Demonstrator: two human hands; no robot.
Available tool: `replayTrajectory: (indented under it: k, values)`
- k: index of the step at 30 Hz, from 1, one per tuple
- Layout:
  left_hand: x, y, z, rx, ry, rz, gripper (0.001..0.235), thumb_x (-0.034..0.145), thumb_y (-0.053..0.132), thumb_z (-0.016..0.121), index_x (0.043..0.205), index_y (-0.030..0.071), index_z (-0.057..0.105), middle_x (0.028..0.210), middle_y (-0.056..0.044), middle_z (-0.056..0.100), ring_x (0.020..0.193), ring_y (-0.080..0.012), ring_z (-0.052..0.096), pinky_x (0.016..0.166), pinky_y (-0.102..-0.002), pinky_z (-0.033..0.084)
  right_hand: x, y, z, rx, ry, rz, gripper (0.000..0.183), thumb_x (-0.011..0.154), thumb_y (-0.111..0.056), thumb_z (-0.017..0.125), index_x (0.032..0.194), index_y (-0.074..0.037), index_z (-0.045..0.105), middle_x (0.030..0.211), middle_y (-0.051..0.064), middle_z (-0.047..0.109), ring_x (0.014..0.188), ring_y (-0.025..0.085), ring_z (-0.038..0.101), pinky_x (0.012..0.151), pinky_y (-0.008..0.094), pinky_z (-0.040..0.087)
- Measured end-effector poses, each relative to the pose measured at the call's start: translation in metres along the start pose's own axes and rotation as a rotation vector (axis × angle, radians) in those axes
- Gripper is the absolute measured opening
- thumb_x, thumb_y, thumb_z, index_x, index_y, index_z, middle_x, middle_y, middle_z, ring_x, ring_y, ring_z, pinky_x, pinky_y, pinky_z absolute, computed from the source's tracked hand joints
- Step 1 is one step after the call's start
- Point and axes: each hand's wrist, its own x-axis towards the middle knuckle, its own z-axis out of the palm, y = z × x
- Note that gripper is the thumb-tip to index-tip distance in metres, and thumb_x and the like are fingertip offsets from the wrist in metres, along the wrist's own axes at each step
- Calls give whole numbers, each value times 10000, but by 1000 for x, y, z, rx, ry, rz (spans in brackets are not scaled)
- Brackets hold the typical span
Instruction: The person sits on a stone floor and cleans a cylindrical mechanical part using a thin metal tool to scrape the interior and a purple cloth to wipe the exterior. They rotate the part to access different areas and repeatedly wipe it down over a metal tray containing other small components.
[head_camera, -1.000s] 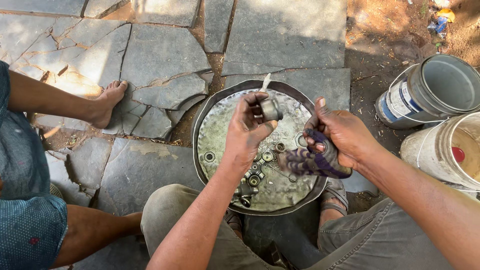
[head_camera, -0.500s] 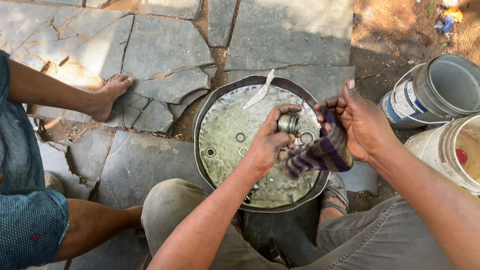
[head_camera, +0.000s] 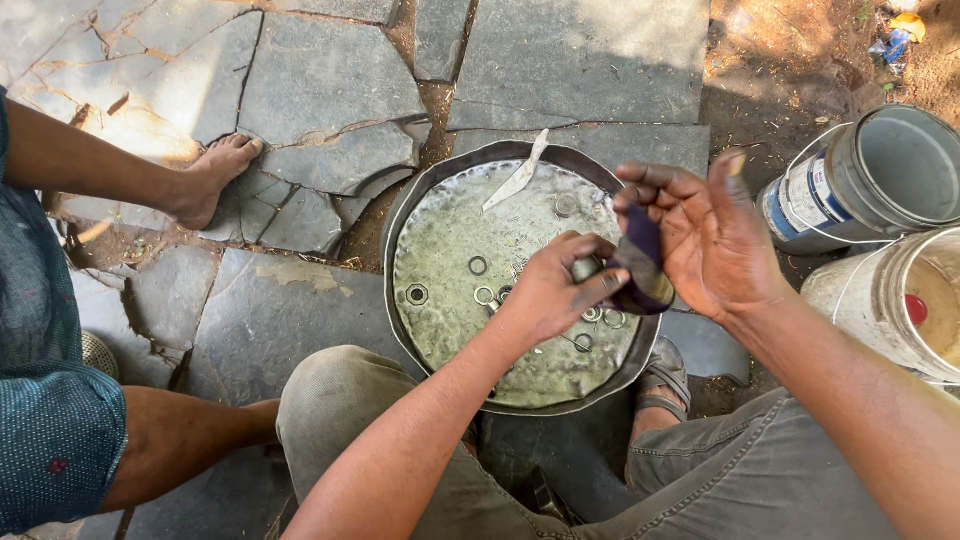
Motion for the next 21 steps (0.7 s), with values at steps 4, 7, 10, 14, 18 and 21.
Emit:
replayTrajectory:
  k: [4, 7, 10, 14, 18, 21]
  values:
    - [9, -20, 1, -399, 54, -25, 206, 920, 213, 774, 1019, 50, 697, 918, -8, 655, 832, -103, 625, 744, -271, 538, 10, 0, -5, -245, 140, 61, 726, 924, -505, 648, 1473, -62, 475, 1277, 84, 638, 1164, 169, 589, 950, 367, 486]
    - [13, -24, -5, -589, 119, -140, 193, 909, 192, 793, 989, 47, 693, 795, 31, 623, 704, -70, 568, 642, -242, 484, 13, 1, -13, -464, 110, 185, 745, 856, -273, 754, 1520, -129, 448, 1330, 104, 639, 1211, 188, 618, 978, 360, 510]
    - [13, -25, -8, -657, 186, -163, 187, 897, 181, 811, 972, 57, 693, 757, 52, 601, 661, -53, 532, 600, -234, 441, 12, 13, -15, -599, -21, 199, 612, 808, -189, 793, 1368, -70, 579, 1189, 81, 717, 1065, 152, 672, 914, 316, 546]
    - [16, -22, -12, -683, 250, -172, 189, 886, 199, 812, 975, 68, 709, 745, 49, 609, 643, -52, 528, 585, -231, 441, 13, 8, -19, -970, 24, 294, 319, 875, -260, 776, 1100, -35, 800, 838, 54, 798, 737, 128, 645, 705, 291, 524]
    - [19, -12, -23, -684, 243, -249, 252, 933, 287, 778, 984, 53, 699, 737, 36, 567, 621, -72, 503, 558, -238, 400, 14, -19, -42, -1094, 160, 294, 290, 939, -254, 767, 1115, -29, 818, 803, 136, 715, 696, 174, 546, 649, 342, 455]
    - [20, -10, -30, -769, 212, -400, 354, 979, 401, 633, 1084, 67, 687, 776, 11, 567, 610, -99, 517, 508, -253, 368, 4, -55, -85, -714, 108, -12, 348, 910, -211, 759, 1167, 20, 724, 1044, 86, 755, 924, 135, 701, 855, 288, 557]
